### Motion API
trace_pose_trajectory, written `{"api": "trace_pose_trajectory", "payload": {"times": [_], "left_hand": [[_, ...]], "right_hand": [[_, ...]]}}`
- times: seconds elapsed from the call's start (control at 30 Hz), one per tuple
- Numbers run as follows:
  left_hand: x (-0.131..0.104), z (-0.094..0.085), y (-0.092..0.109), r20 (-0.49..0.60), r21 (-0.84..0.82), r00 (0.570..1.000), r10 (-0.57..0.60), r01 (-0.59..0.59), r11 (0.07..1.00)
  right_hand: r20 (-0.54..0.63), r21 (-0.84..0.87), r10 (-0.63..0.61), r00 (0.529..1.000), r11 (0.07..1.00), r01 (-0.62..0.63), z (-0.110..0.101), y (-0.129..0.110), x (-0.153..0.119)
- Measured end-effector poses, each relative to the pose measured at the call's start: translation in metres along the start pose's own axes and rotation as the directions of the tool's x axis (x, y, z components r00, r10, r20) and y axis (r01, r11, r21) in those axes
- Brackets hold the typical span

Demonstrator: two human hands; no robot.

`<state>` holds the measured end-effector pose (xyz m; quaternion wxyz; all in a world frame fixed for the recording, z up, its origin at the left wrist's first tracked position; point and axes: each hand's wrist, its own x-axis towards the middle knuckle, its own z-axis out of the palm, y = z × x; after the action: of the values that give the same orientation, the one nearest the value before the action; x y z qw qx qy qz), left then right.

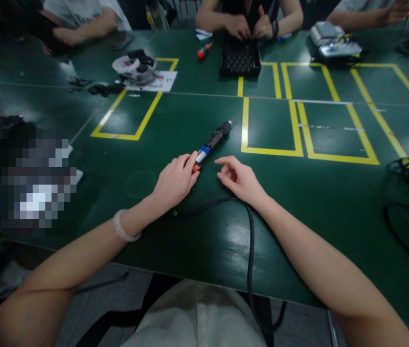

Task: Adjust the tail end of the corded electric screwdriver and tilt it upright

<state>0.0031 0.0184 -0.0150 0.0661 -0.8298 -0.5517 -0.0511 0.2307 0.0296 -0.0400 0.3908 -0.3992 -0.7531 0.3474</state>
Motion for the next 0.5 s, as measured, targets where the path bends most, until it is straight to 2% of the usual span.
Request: {"api": "trace_pose_trajectory", "payload": {"times": [0.23,0.37,0.43,0.5], "left_hand": [[0.003,-0.002,0.021,0.008,-0.067,0.994,0.114,-0.113,0.991],[0.001,-0.004,0.026,0.026,-0.099,0.989,0.144,-0.141,0.985],[0.000,-0.005,0.026,0.028,-0.118,0.988,0.154,-0.150,0.982],[0.000,-0.004,0.024,0.028,-0.140,0.987,0.160,-0.154,0.978]], "right_hand": [[0.114,-0.084,-0.072,0.991,0.993,0.082,0.005,-0.006,0.001],[0.123,-0.121,-0.081,0.989,0.988,0.096,0.008,-0.012,0.003],[0.102,-0.076,-0.011,0.995,0.997,0.019,0.009,-0.016,0.003],[0.083,0.071,0.153,0.985,0.985,-0.159,0.011,-0.021,0.003]]}}
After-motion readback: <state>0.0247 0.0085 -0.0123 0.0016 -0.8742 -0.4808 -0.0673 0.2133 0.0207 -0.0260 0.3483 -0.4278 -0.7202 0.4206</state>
